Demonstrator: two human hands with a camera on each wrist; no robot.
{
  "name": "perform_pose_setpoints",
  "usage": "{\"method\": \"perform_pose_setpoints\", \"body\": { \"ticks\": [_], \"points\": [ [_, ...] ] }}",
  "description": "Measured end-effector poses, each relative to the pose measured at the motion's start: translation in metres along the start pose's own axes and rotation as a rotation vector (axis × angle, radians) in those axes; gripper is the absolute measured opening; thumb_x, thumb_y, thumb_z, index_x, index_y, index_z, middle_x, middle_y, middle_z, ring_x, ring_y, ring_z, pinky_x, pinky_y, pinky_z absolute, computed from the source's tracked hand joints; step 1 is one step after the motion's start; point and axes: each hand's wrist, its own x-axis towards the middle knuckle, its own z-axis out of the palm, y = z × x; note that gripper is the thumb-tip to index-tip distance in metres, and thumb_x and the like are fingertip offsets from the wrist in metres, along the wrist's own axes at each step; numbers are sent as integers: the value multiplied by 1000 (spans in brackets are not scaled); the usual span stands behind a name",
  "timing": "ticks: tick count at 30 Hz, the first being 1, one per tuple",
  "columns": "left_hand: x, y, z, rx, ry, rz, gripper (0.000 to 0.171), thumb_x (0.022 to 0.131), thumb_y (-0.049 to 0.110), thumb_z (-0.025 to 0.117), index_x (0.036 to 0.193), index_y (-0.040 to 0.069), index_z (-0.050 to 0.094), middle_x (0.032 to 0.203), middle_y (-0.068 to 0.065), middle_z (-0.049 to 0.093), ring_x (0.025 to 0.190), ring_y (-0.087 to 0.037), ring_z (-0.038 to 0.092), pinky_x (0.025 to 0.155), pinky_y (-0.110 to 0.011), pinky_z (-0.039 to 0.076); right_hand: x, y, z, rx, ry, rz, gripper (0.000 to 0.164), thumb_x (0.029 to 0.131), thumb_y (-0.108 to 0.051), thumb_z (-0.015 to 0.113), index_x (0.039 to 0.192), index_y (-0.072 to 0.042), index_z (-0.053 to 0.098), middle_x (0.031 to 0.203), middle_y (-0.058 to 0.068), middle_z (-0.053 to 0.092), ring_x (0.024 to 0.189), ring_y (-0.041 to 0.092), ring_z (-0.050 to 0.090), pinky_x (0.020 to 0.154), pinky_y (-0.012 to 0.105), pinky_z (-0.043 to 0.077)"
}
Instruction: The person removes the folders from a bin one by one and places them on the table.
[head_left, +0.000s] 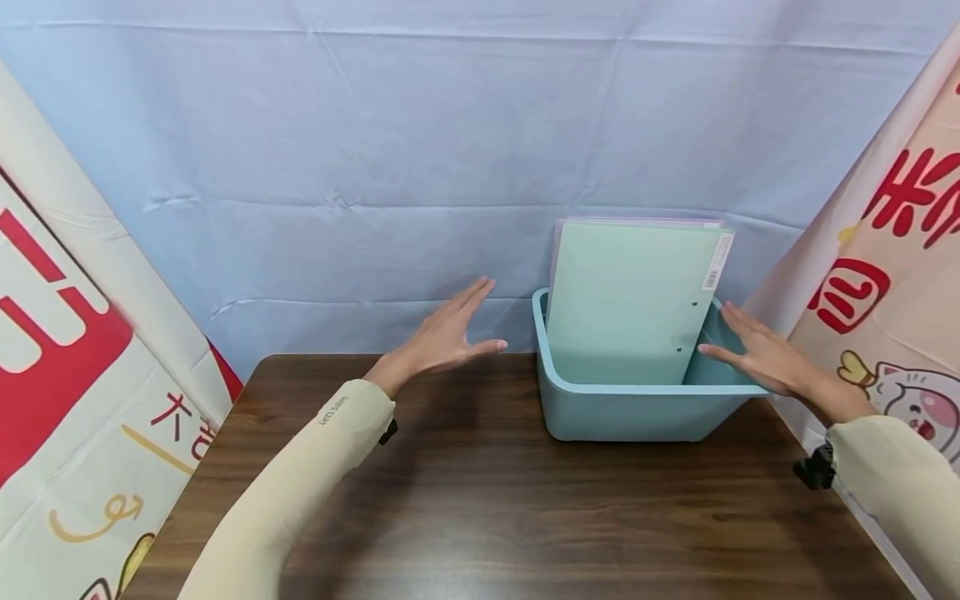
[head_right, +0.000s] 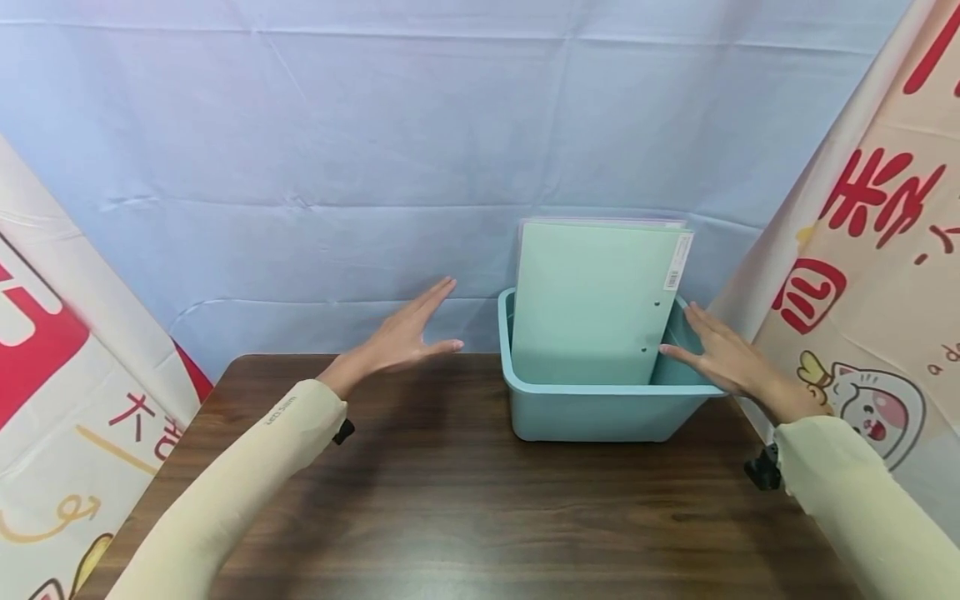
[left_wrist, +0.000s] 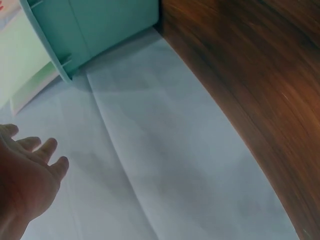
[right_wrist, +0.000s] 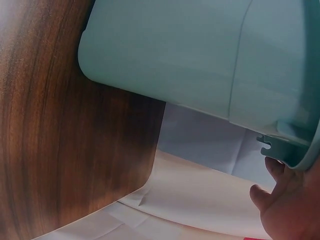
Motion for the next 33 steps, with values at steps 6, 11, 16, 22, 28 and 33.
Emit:
{"method": "perform_pose_setpoints", "body": {
  "ticks": [6,11,16,22,28,33],
  "points": [
    [6,4,4,-43,-7,25,107,92,77,61,172,34,4,179,-4,10,163,-29,18,124,-65,28,-1,0,0,-7,9,9,100,107,-57,50,166,3,-5,171,34,-4,154,62,6,114,84,10],
    [12,6,6,-86,-11,43,104,92,73,64,172,33,11,179,-4,12,163,-28,19,120,-69,32,-2,-2,1,1,16,16,100,107,-57,50,166,3,-4,171,35,-3,154,62,7,113,85,11],
    [19,8,8,-113,-21,63,99,94,60,70,172,31,15,179,-4,12,163,-29,20,118,-71,34,-2,-3,1,7,18,17,100,107,-57,50,167,2,-4,171,34,-3,154,61,7,113,85,11],
    [31,13,11,-153,-19,113,93,95,50,74,171,30,25,178,-7,13,163,-28,18,120,-69,32,-2,-3,1,17,21,15,100,107,-58,50,167,1,-4,171,34,-3,154,62,6,113,86,9],
    [43,20,15,-177,-17,140,87,95,45,76,169,26,33,178,-10,16,163,-27,17,122,-67,31,-2,-1,2,19,28,12,100,107,-57,51,168,-1,-4,172,33,-2,155,61,6,113,86,10],
    [53,26,19,-193,-12,121,87,95,44,75,169,26,32,178,-9,16,163,-27,16,123,-67,28,-3,-1,2,28,28,17,99,107,-57,51,168,-1,-4,172,33,-2,154,62,6,111,87,10]
  ]
}}
